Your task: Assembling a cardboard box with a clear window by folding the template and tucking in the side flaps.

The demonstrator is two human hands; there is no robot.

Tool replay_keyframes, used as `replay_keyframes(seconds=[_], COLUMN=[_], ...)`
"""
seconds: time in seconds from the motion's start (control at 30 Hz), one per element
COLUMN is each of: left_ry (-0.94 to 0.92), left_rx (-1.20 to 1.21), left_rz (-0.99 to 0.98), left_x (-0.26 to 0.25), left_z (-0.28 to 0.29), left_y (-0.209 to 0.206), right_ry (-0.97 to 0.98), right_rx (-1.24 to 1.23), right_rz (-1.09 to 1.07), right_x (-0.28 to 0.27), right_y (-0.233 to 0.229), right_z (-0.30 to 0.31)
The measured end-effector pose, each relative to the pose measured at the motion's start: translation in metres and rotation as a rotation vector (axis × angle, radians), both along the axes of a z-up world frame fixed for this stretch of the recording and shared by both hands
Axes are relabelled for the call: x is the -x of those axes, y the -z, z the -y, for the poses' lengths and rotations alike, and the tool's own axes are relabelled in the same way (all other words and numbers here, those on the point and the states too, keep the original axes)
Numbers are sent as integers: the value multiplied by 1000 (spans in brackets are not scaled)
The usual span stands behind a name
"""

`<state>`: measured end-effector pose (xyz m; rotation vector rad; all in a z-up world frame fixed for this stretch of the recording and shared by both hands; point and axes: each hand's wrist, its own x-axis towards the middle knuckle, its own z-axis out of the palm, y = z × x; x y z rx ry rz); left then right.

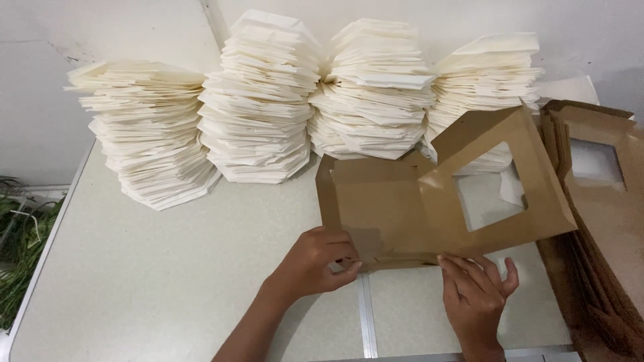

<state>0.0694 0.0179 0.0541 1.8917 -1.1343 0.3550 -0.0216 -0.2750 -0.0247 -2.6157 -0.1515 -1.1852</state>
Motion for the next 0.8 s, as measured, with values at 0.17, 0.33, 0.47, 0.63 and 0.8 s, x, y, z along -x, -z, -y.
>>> replay_keyframes(seconds=[0.17,0.33,0.47,0.63,0.8], left_ry=[66,91,138,80,94], left_rx=[2,-60,-40,-76,-108], left_rz=[29,97,111,124,22], left_x=[-1,0,1,6,14], left_z=[3,9,13,15,17], left_y=[11,22,24,28,17], right_ry=[-30,-142,-171,-204,-246], right_rx=[48,26,28,-26,-69], right_rz=[39,6,4,-16,-26], right_x=[-2,-1,-1,-1,-2], right_y=[1,3,-2,-4,-7], right_z=[2,4,2,1,-1])
